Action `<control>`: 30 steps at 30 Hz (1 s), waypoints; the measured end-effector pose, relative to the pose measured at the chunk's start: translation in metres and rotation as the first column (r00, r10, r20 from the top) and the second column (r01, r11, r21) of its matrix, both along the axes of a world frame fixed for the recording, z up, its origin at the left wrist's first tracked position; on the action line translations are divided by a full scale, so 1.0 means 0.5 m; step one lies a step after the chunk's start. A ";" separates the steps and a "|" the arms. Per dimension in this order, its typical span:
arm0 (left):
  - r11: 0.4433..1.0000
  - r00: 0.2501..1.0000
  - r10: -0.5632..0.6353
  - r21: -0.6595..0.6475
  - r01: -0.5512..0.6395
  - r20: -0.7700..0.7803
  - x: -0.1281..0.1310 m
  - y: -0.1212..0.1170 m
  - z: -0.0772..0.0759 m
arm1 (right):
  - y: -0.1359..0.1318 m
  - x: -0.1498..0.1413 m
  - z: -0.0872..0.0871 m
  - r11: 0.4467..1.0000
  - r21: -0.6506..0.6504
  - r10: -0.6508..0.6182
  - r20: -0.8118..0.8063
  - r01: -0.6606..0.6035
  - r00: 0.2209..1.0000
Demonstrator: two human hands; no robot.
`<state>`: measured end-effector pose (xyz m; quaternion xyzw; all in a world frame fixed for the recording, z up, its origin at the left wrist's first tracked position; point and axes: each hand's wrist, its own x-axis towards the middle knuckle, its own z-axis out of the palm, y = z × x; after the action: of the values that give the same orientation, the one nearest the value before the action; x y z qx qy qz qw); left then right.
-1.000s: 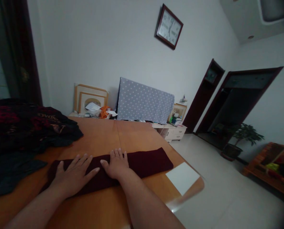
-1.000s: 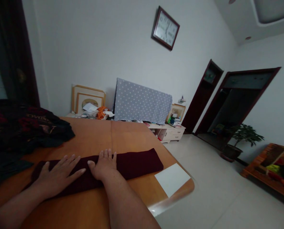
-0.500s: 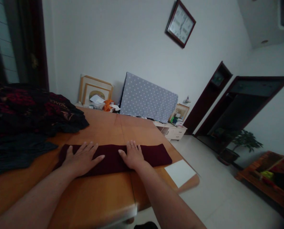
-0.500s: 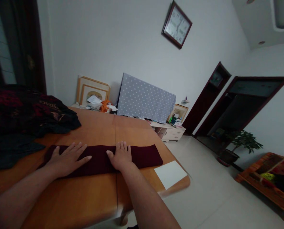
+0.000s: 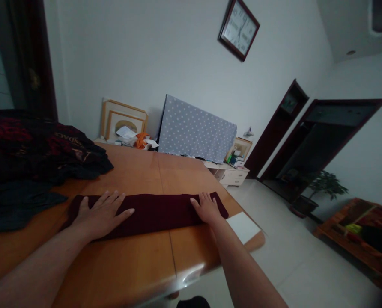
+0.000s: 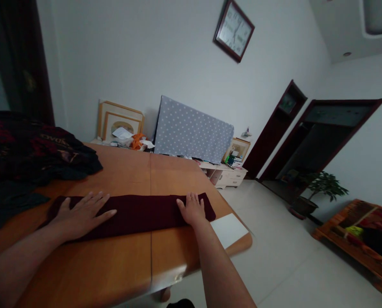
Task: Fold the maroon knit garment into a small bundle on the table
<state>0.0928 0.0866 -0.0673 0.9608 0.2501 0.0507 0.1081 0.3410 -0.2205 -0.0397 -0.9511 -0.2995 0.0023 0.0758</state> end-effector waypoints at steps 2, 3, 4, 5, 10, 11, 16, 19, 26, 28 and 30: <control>1.000 1.000 0.005 0.000 -0.005 -0.001 -0.001 -0.003 0.004 | -0.016 0.022 -0.012 0.999 -0.017 -0.044 0.004 0.044 0.999; 1.000 1.000 0.006 0.000 -0.006 -0.005 -0.002 -0.005 0.007 | -0.023 0.031 -0.019 0.998 -0.028 -0.052 -0.007 0.052 0.999; 1.000 1.000 0.008 -0.001 -0.008 -0.013 -0.002 -0.007 0.009 | -0.029 0.040 -0.024 0.998 -0.037 -0.054 -0.021 0.053 0.998; 1.000 1.000 0.011 -0.001 -0.011 -0.021 -0.003 -0.008 0.011 | -0.033 0.047 -0.028 0.998 -0.043 -0.051 -0.036 0.050 0.998; 1.000 0.999 0.013 0.000 -0.013 -0.029 -0.004 -0.012 0.016 | -0.049 0.082 -0.029 0.999 -0.032 -0.003 -0.094 0.000 0.996; 1.000 1.000 0.013 0.000 -0.013 -0.025 -0.004 -0.012 0.016 | -0.053 0.088 -0.030 1.000 -0.020 -0.016 -0.083 0.015 0.996; 1.000 1.000 0.012 0.001 -0.012 -0.020 -0.005 -0.013 0.017 | -0.069 0.109 -0.049 0.994 -0.019 -0.107 -0.039 0.107 0.993; 1.000 0.999 0.009 0.003 -0.009 -0.033 -0.005 -0.012 0.015 | -0.074 0.111 -0.051 0.996 -0.020 -0.091 -0.073 0.090 0.993; 1.000 1.000 0.010 -0.020 -0.010 -0.003 -0.004 -0.013 0.017 | -0.077 0.101 -0.040 0.980 0.148 -0.127 -0.065 0.136 0.990; 1.000 1.000 0.012 -0.014 -0.012 -0.016 -0.004 -0.013 0.018 | -0.085 0.105 -0.026 0.970 0.197 -0.129 -0.063 0.140 0.990; 1.000 1.000 0.009 -0.008 -0.009 -0.023 -0.004 -0.011 0.017 | -0.101 0.114 -0.007 0.958 0.227 -0.167 -0.051 0.174 0.985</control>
<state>0.0908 0.0809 -0.0588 0.9598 0.2557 0.0393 0.1088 0.3981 -0.2712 -0.0434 -0.9579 -0.2136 -0.0243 0.1904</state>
